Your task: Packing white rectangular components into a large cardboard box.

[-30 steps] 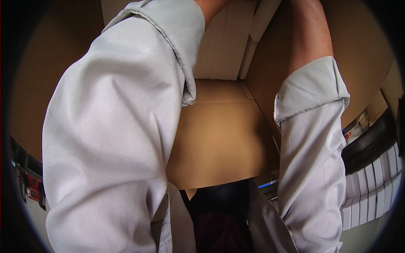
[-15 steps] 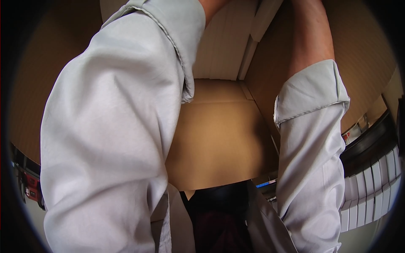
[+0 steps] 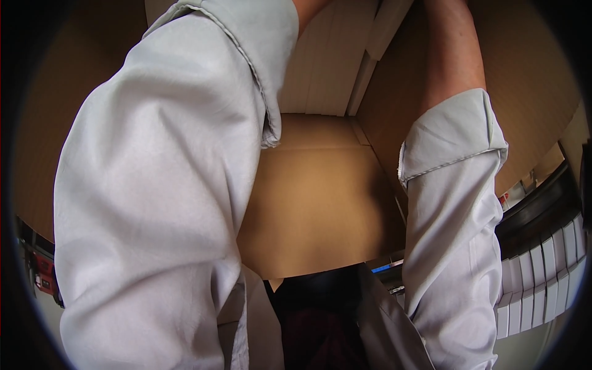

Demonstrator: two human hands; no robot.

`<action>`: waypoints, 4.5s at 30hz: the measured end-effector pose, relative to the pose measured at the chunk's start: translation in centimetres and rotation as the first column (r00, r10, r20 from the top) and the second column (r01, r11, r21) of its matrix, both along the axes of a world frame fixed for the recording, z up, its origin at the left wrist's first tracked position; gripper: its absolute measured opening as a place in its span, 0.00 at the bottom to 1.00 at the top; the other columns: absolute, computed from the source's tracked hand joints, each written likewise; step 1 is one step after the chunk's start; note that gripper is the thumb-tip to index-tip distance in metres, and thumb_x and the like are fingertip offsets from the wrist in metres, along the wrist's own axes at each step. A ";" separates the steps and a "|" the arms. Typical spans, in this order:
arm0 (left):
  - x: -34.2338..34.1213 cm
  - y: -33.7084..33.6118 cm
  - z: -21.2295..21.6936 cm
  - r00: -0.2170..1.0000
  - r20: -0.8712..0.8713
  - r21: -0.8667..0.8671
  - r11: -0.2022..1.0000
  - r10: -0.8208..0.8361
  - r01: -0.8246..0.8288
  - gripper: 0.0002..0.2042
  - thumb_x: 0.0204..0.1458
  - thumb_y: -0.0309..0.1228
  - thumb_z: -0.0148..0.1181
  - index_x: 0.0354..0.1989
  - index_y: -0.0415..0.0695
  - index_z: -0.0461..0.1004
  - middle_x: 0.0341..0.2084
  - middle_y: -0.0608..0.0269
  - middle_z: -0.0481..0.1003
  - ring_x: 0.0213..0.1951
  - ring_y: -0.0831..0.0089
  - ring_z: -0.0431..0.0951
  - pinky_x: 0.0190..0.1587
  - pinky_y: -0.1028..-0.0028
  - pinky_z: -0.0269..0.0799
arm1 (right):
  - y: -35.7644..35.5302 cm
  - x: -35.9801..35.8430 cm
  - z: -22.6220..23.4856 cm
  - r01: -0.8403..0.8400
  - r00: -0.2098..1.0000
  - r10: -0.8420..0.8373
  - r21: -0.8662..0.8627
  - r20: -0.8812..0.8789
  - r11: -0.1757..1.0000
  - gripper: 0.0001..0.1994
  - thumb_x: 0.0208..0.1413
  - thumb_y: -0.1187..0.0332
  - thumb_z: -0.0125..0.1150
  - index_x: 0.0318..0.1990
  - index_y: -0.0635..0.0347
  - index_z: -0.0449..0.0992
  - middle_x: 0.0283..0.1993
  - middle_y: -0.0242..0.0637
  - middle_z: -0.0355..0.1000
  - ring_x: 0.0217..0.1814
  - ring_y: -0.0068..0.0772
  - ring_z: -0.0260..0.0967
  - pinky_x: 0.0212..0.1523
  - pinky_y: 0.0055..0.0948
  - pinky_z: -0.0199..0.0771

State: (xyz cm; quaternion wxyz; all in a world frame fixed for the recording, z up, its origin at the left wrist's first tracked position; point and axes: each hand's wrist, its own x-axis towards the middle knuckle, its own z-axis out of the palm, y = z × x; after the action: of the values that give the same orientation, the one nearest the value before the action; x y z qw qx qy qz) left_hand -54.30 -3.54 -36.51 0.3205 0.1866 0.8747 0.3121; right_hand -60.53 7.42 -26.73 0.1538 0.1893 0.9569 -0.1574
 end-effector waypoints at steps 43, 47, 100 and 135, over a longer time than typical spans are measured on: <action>-2.9 0.3 2.1 0.816 0.066 0.504 0.687 0.574 -0.524 0.32 0.53 0.42 0.65 0.63 0.35 0.67 0.54 0.36 0.74 0.59 0.52 0.74 0.59 0.62 0.71 | -2.4 17.8 -4.4 0.040 0.972 -0.051 -0.054 -0.228 0.998 0.19 0.60 0.71 0.55 0.58 0.64 0.67 0.47 0.57 0.76 0.50 0.59 0.76 0.50 0.51 0.77; -4.2 -0.3 2.1 0.920 0.168 0.423 0.817 0.353 -0.391 0.30 0.51 0.39 0.68 0.60 0.35 0.70 0.51 0.39 0.77 0.54 0.52 0.77 0.56 0.61 0.73 | -2.8 18.2 -4.0 0.085 0.991 -0.098 -0.140 -0.087 0.986 0.22 0.57 0.78 0.54 0.60 0.66 0.64 0.52 0.60 0.73 0.54 0.60 0.73 0.55 0.50 0.74; 2.5 -1.0 1.7 0.992 -0.120 -0.044 0.999 0.026 -0.031 0.32 0.44 0.49 0.73 0.55 0.42 0.77 0.50 0.53 0.78 0.54 0.56 0.78 0.56 0.60 0.74 | -5.0 30.4 -2.6 0.314 0.855 -0.287 0.007 0.432 0.949 0.26 0.64 0.47 0.53 0.46 0.68 0.69 0.42 0.61 0.77 0.47 0.62 0.76 0.50 0.52 0.75; 2.0 -0.6 1.1 0.985 -0.157 -0.035 0.997 -0.069 0.064 0.29 0.51 0.46 0.67 0.60 0.46 0.74 0.52 0.50 0.78 0.54 0.52 0.77 0.56 0.58 0.74 | -5.6 29.0 -2.8 0.403 0.792 -0.376 0.053 0.481 0.914 0.31 0.65 0.43 0.49 0.54 0.68 0.67 0.49 0.61 0.76 0.52 0.62 0.75 0.54 0.52 0.74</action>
State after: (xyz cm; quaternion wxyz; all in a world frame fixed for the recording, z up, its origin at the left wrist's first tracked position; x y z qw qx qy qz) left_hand -52.26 -4.12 -35.36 0.2630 0.2351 0.8953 0.2722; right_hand -31.53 1.86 -29.56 0.3557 0.4111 0.8242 -0.1587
